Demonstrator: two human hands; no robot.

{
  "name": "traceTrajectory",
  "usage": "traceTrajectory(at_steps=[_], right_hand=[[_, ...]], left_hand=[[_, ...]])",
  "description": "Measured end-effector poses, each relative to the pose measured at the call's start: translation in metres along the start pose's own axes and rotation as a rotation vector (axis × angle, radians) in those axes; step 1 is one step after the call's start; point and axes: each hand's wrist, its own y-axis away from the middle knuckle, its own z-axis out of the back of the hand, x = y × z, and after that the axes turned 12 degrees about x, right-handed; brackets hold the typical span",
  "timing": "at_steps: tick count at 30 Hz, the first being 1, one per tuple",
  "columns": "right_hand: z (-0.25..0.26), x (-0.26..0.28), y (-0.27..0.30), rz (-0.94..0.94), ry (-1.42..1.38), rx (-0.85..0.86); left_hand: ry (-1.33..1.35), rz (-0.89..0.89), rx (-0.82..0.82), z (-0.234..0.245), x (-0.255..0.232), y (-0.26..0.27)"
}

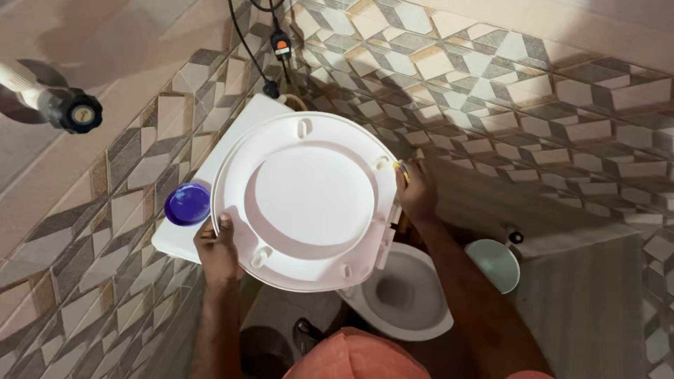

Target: The person cleans the toilet seat and lid using a yellow sponge and a purple liquid cleaner. They then rinse the toilet bowl with water from a green cup and close the lid.

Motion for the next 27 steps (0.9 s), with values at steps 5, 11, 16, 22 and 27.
traceTrajectory(at_steps=[5, 11, 16, 22, 27], right_hand=[[0.005, 0.013, -0.005, 0.026, 0.090, -0.024], [0.012, 0.022, -0.014, 0.147, -0.012, -0.111], [0.021, 0.037, -0.026, 0.250, -0.066, -0.025], [0.008, 0.040, -0.020, 0.036, 0.049, 0.067], [-0.010, 0.019, -0.025, 0.156, -0.128, 0.097]], left_hand=[[-0.061, -0.008, 0.022, -0.002, -0.009, 0.000], [-0.139, -0.008, -0.020, -0.009, -0.019, 0.009], [-0.188, -0.090, 0.083, -0.017, -0.028, 0.017], [-0.254, -0.137, 0.122, -0.039, -0.041, 0.031], [-0.248, -0.179, 0.142, -0.048, -0.048, 0.031]])
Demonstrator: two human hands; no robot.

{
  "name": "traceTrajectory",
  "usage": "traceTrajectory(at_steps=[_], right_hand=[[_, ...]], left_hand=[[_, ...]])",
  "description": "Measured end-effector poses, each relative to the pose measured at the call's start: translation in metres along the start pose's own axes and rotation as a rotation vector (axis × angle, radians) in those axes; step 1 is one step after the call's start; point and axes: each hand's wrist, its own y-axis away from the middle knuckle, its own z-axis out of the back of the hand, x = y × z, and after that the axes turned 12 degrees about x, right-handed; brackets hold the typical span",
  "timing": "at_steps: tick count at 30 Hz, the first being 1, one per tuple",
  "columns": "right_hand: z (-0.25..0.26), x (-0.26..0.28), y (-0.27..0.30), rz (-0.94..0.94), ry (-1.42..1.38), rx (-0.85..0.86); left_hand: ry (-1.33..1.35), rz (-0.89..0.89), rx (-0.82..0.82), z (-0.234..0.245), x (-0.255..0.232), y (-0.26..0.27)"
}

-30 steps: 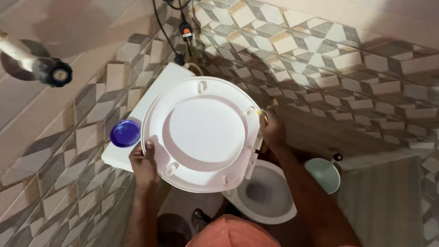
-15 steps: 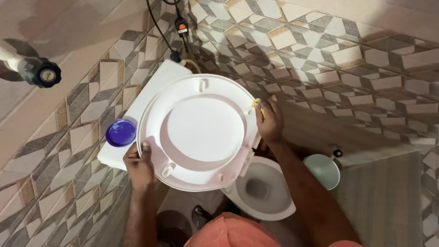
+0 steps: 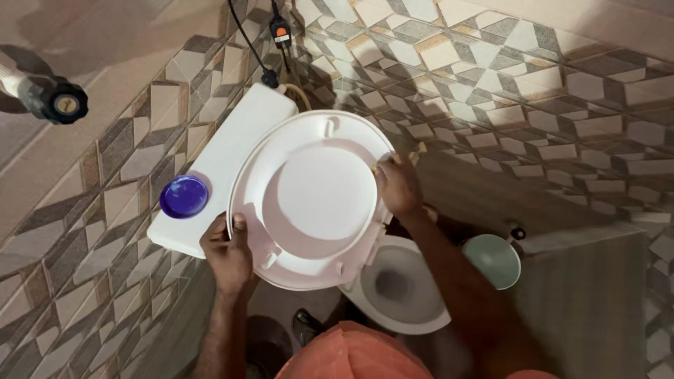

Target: The person cleans the toilet seat and lid using a yellow sponge and a purple liquid cleaner. They then rinse the toilet bowl with water from a green cup and close the lid.

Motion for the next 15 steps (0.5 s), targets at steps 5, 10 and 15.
traceTrajectory(at_steps=[5, 10, 15], right_hand=[[-0.002, -0.024, 0.000, 0.525, -0.285, -0.160], [-0.006, -0.037, 0.014, 0.235, -0.141, 0.087], [-0.008, -0.051, 0.012, 0.271, -0.291, 0.163]], left_hand=[[0.009, 0.032, -0.034, 0.000, 0.003, 0.002], [0.014, 0.032, -0.020, 0.008, 0.006, 0.009], [-0.011, 0.059, -0.040, 0.005, 0.006, 0.005]])
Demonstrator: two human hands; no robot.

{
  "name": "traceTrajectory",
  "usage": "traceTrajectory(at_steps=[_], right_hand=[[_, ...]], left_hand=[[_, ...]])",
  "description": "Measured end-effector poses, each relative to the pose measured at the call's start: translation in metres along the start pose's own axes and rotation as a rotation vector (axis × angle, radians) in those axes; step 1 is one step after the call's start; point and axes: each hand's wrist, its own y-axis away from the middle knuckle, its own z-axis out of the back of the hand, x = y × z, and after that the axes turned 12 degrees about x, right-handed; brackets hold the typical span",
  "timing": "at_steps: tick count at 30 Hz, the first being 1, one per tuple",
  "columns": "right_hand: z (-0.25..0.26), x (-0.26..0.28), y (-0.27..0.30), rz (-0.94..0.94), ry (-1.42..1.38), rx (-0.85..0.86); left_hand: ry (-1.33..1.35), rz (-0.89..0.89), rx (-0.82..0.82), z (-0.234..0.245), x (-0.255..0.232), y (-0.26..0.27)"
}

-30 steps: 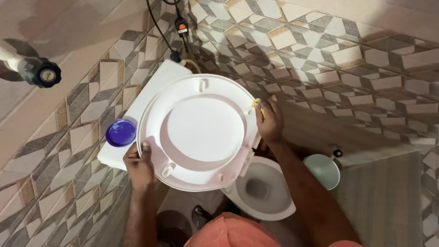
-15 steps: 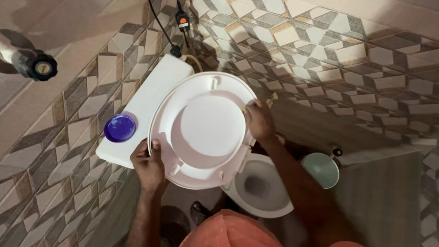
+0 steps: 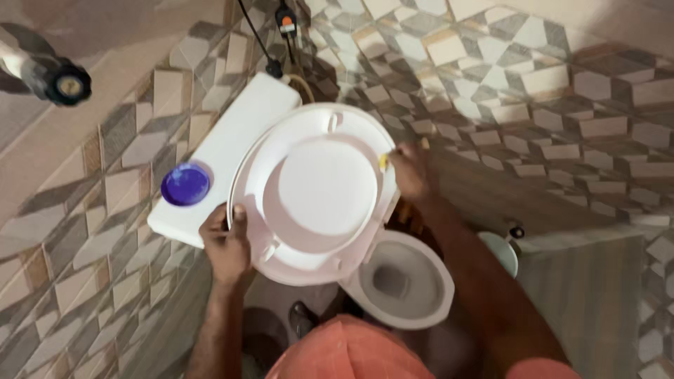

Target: The person cleans the toilet seat and lid using a yellow sponge and a purple liquid cleaner. They then rinse the toilet bowl with water from a green cup and close the lid.

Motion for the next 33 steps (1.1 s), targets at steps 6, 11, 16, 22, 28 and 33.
traceTrajectory(at_steps=[6, 11, 16, 22, 28, 33], right_hand=[[0.007, 0.011, 0.002, -0.256, 0.099, 0.011], [0.008, 0.043, 0.009, -0.623, -0.234, -0.330], [0.017, 0.065, 0.010, -0.328, -0.030, -0.381], [0.032, 0.075, -0.010, -0.312, 0.255, -0.205], [0.029, 0.071, -0.025, -0.486, 0.509, 0.046], [0.021, 0.069, -0.023, -0.684, 0.317, 0.223]], left_hand=[[0.026, 0.049, -0.042, 0.000, -0.004, -0.003], [0.239, 0.076, -0.108, 0.005, -0.003, -0.006], [0.129, 0.000, -0.052, 0.008, -0.001, -0.007], [0.099, 0.018, -0.042, 0.002, -0.017, -0.003], [0.172, 0.022, -0.038, -0.008, -0.025, 0.007], [0.118, -0.024, -0.021, -0.005, -0.015, 0.011]])
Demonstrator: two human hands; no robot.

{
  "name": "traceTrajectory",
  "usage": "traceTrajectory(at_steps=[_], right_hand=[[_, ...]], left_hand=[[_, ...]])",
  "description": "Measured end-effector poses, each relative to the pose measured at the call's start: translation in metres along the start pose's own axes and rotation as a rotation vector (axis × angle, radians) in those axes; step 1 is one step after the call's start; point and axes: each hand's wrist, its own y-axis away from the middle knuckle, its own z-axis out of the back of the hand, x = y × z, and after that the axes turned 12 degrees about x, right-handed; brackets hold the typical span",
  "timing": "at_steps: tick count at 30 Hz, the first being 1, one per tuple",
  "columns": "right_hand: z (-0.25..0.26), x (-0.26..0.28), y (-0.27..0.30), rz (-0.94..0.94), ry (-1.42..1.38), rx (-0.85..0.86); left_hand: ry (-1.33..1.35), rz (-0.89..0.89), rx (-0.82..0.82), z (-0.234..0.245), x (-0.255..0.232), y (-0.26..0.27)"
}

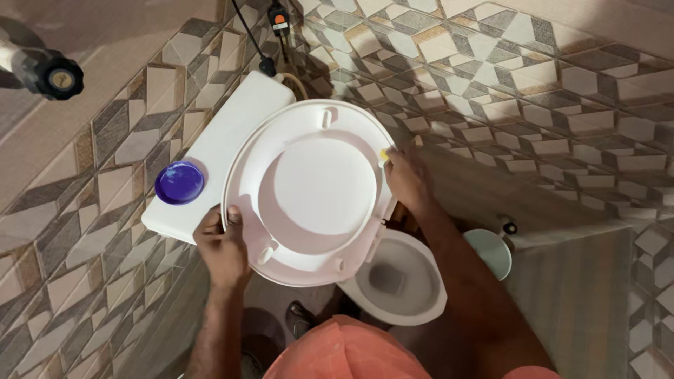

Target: The person cleans the toilet seat and lid using a yellow sponge and a purple liquid cleaner. They then rinse the toilet bowl with water from a green cup and close the lid.

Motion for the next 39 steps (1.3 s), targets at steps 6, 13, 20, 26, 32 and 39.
traceTrajectory(at_steps=[6, 13, 20, 26, 32, 39], right_hand=[[0.000, 0.003, -0.002, -0.041, -0.099, -0.030], [-0.002, -0.002, 0.004, 0.201, 0.053, -0.127], [-0.004, -0.022, 0.000, -0.034, -0.062, -0.181], [-0.002, -0.028, -0.007, 0.844, -0.554, -0.333], [0.010, -0.019, 0.012, 0.375, 0.305, -0.124], [0.015, -0.024, 0.012, 0.384, 0.263, -0.110]], left_hand=[[-0.023, -0.023, -0.005, 0.003, 0.006, 0.001], [0.044, 0.011, -0.008, 0.004, 0.004, -0.001], [0.206, 0.121, -0.085, 0.002, 0.000, -0.003], [0.104, 0.054, -0.007, 0.007, 0.000, 0.003], [0.087, 0.048, -0.018, 0.011, 0.003, 0.002], [0.053, 0.049, 0.012, 0.015, 0.008, 0.006]])
